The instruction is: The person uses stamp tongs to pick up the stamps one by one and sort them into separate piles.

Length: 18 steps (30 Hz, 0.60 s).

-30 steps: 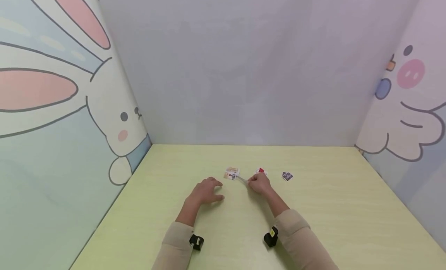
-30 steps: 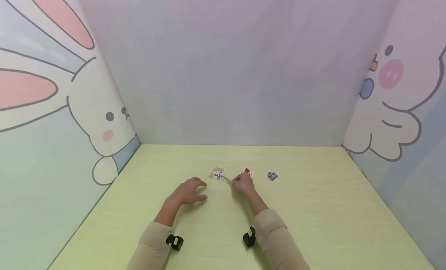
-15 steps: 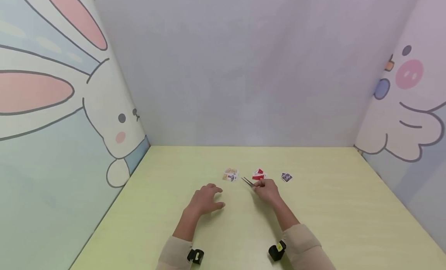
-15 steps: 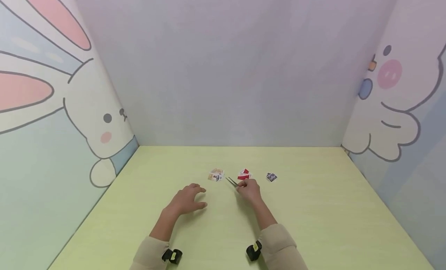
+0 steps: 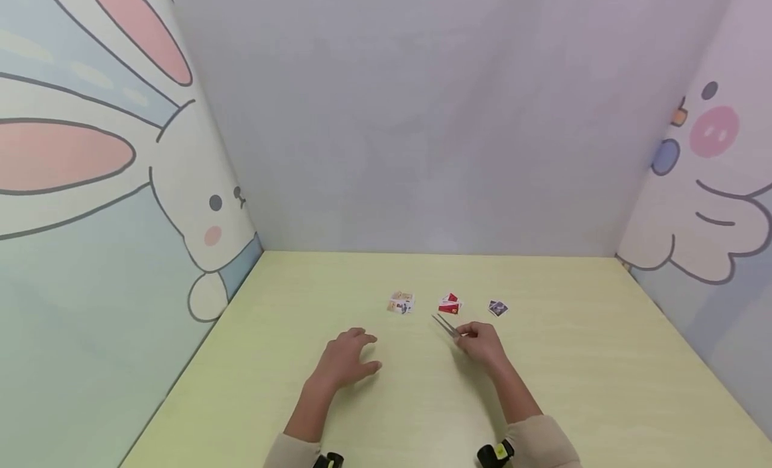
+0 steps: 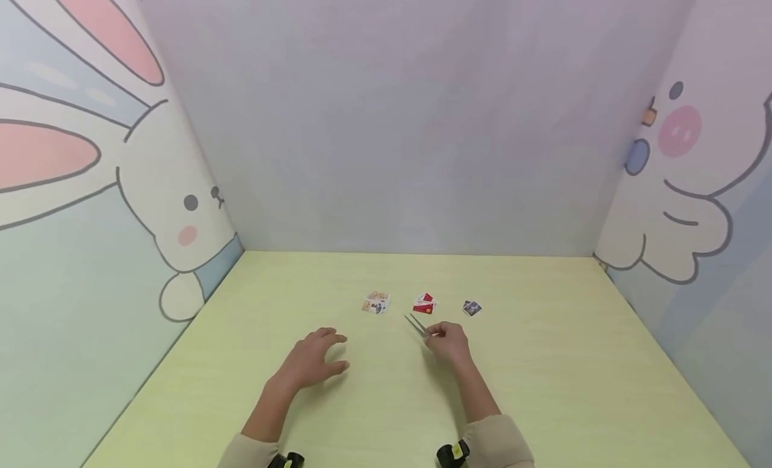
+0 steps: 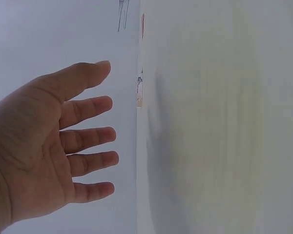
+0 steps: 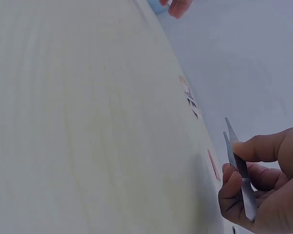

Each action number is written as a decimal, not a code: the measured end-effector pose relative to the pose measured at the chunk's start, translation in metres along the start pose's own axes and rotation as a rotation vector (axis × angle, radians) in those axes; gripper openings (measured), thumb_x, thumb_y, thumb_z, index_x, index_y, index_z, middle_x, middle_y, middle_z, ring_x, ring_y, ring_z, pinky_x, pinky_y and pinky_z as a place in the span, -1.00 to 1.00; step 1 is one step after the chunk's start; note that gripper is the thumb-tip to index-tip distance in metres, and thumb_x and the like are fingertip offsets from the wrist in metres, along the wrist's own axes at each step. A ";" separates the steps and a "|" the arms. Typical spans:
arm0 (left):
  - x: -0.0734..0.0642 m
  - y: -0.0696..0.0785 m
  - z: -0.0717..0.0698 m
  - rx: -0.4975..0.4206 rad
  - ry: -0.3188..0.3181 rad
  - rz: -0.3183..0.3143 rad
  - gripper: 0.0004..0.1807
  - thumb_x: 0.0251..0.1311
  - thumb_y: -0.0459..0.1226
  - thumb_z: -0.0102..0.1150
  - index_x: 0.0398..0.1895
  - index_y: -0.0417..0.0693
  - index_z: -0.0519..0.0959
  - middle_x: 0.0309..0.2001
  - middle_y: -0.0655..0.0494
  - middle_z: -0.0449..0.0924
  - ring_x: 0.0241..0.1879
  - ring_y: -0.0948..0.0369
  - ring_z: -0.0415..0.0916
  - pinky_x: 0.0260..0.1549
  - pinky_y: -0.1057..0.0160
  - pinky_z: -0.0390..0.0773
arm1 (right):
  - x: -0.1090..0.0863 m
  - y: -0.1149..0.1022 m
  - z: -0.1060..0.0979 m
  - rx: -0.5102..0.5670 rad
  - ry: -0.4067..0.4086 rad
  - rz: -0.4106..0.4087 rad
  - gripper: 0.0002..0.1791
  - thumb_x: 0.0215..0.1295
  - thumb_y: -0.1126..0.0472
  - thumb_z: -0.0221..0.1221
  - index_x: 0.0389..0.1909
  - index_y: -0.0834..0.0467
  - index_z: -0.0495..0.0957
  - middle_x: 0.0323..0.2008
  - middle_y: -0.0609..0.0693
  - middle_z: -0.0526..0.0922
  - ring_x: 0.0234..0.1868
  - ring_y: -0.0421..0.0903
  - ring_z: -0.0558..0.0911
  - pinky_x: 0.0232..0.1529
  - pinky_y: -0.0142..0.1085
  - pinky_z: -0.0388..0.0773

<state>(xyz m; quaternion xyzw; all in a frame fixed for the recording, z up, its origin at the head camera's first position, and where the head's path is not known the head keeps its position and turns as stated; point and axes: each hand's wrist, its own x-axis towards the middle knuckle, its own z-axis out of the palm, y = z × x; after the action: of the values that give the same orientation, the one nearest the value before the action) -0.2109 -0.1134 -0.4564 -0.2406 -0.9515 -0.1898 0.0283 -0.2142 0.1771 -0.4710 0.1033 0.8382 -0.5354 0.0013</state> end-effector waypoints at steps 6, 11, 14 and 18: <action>-0.011 -0.003 -0.003 -0.021 0.039 -0.012 -0.52 0.00 -0.05 0.31 -0.02 -0.09 0.57 0.05 -0.15 0.46 0.03 -0.10 0.40 -0.14 -0.15 0.41 | -0.014 0.006 -0.007 0.035 0.022 -0.010 -0.73 0.03 0.44 0.18 -0.20 0.44 0.55 -0.46 0.07 0.50 -0.52 -0.12 0.43 -0.51 -0.30 0.41; -0.018 -0.004 -0.004 -0.038 0.054 -0.024 -0.52 0.00 -0.05 0.32 -0.02 -0.08 0.57 0.07 -0.16 0.45 0.05 -0.11 0.39 -0.13 -0.16 0.40 | -0.025 0.010 -0.017 0.052 0.038 -0.004 -0.70 0.05 0.45 0.17 -0.15 0.46 0.53 -0.45 0.09 0.49 -0.50 -0.11 0.43 -0.51 -0.29 0.40; -0.022 -0.004 -0.005 -0.051 0.077 -0.023 -0.52 -0.01 -0.06 0.33 -0.02 -0.08 0.57 0.08 -0.17 0.45 0.06 -0.11 0.39 -0.12 -0.18 0.40 | -0.028 0.012 -0.023 0.059 0.058 0.002 -0.68 0.05 0.43 0.17 -0.13 0.46 0.51 -0.45 0.09 0.50 -0.49 -0.11 0.43 -0.51 -0.30 0.40; -0.028 -0.005 -0.005 -0.050 0.100 -0.036 -0.51 -0.02 -0.07 0.33 -0.01 -0.08 0.57 0.08 -0.15 0.45 0.05 -0.10 0.39 -0.13 -0.18 0.40 | -0.033 0.019 -0.030 0.066 0.068 0.013 -0.66 0.03 0.45 0.18 -0.12 0.48 0.49 -0.46 0.09 0.50 -0.51 -0.11 0.43 -0.51 -0.30 0.39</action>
<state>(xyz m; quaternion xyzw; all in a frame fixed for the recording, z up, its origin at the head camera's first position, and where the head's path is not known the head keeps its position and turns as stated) -0.1890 -0.1320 -0.4577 -0.2144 -0.9480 -0.2258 0.0662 -0.1756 0.2061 -0.4712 0.1270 0.8189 -0.5590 -0.0272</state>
